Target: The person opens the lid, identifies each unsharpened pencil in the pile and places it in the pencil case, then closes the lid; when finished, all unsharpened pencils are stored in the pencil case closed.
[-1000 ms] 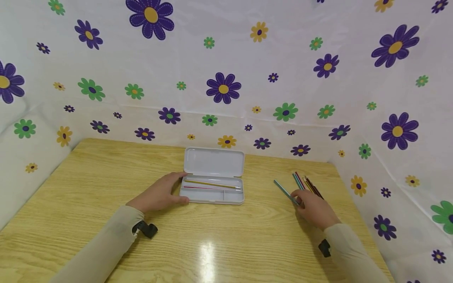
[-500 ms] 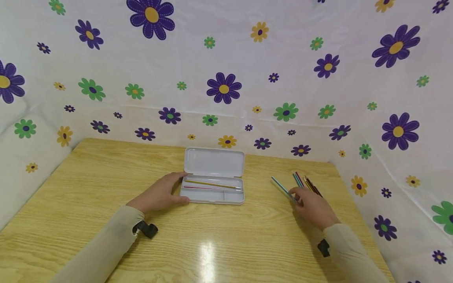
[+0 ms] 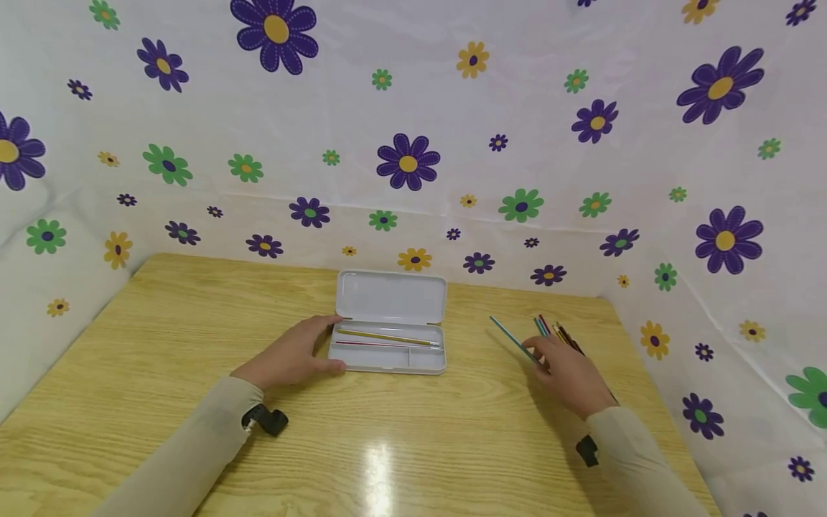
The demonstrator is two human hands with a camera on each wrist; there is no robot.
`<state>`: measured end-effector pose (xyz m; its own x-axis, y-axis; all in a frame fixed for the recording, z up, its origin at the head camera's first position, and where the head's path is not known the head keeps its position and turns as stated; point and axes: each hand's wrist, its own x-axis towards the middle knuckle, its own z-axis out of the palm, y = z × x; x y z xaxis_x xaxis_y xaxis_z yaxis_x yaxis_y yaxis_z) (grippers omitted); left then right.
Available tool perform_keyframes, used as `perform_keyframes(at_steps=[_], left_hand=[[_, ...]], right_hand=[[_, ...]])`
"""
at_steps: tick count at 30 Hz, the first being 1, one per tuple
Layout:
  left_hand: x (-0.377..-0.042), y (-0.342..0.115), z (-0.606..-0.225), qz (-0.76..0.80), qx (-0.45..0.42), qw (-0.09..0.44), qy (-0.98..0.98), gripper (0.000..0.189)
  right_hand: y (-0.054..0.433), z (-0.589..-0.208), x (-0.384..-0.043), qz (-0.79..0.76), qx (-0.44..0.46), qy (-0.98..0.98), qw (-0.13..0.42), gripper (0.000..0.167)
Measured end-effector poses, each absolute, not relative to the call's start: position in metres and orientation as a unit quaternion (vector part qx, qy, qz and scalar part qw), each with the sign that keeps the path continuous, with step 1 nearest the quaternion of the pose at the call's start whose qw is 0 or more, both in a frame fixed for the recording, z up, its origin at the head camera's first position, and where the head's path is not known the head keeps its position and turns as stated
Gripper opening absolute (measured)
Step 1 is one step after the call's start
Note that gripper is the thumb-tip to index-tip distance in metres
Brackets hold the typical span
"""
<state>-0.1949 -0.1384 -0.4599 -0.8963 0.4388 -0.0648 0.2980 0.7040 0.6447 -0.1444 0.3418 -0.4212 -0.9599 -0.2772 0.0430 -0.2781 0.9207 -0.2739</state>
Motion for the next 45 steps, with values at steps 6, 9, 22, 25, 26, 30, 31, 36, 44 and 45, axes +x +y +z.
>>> perform_keyframes(at_steps=[6, 9, 22, 25, 26, 30, 31, 36, 44, 45], left_hand=[[-0.194, -0.139, -0.46, 0.327, 0.2, 0.108, 0.917, 0.095], [-0.195, -0.139, -0.46, 0.327, 0.2, 0.108, 0.917, 0.095], [-0.196, -0.14, -0.462, 0.327, 0.201, 0.105, 0.917, 0.095], [-0.196, -0.14, -0.463, 0.327, 0.202, 0.106, 0.917, 0.096], [-0.196, -0.14, -0.463, 0.327, 0.202, 0.106, 0.917, 0.096], [-0.196, -0.14, -0.462, 0.328, 0.201, 0.108, 0.917, 0.096], [-0.196, -0.14, -0.462, 0.329, 0.2, 0.108, 0.916, 0.096], [-0.195, -0.14, -0.461, 0.332, 0.2, 0.109, 0.915, 0.096], [-0.196, -0.14, -0.459, 0.324, 0.199, 0.11, 0.918, 0.096], [-0.196, -0.139, -0.459, 0.322, 0.199, 0.111, 0.919, 0.096]], right_hand=[[0.334, -0.417, -0.146, 0.137, 0.151, -0.979, 0.016, 0.038], [0.328, -0.415, -0.147, 0.136, 0.157, -0.978, 0.023, 0.038], [0.304, -0.417, -0.152, 0.115, 0.214, -0.966, 0.086, 0.04], [0.297, -0.417, -0.155, 0.117, 0.222, -0.964, 0.09, 0.039], [0.294, -0.416, -0.156, 0.118, 0.224, -0.963, 0.09, 0.039], [0.283, -0.413, -0.159, 0.114, 0.229, -0.963, 0.089, 0.037], [0.281, -0.412, -0.16, 0.114, 0.232, -0.962, 0.09, 0.037], [0.266, -0.41, -0.166, 0.122, 0.261, -0.952, 0.105, 0.036], [0.242, -0.41, -0.174, 0.118, 0.281, -0.946, 0.108, 0.035], [0.239, -0.41, -0.175, 0.118, 0.283, -0.946, 0.107, 0.035]])
